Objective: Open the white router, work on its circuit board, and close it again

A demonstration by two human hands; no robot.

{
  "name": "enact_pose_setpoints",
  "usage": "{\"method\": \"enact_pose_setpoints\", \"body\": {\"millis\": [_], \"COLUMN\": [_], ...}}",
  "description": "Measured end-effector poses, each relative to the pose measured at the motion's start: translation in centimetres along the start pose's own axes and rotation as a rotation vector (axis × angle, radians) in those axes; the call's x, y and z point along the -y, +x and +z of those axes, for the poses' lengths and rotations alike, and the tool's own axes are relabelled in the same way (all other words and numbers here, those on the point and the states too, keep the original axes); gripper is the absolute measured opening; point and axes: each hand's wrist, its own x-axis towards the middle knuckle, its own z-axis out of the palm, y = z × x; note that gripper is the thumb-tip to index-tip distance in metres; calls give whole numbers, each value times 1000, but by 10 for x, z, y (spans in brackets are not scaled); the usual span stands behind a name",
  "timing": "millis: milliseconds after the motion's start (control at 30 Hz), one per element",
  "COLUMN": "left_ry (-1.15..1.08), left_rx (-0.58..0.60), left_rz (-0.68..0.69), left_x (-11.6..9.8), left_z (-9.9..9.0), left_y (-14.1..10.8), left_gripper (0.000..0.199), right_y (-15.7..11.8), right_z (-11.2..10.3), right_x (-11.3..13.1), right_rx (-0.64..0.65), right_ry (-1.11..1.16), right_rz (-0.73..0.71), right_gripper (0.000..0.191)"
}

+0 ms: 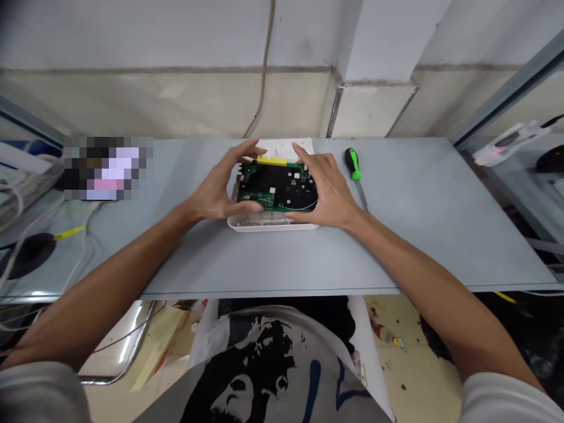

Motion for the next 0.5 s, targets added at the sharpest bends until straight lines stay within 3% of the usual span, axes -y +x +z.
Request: {"method": "enact_pose_setpoints", "body": {"millis": [67,167,500], "left_ry": [59,166,362], "left_rx": [45,92,70], "left_rz": [31,55,140], "left_x": [-1,0,-14], "left_z": [2,5,-3], "left_y": [0,-1,-1], "left_gripper": [124,130,111], "right_y": [0,0,2], "right_z": [1,2,0], "right_x": [1,1,5], "right_rx": [-1,6,29], "right_ry": [2,9,106], "right_rz": [3,10,22], "right_gripper": [126,126,128]}}
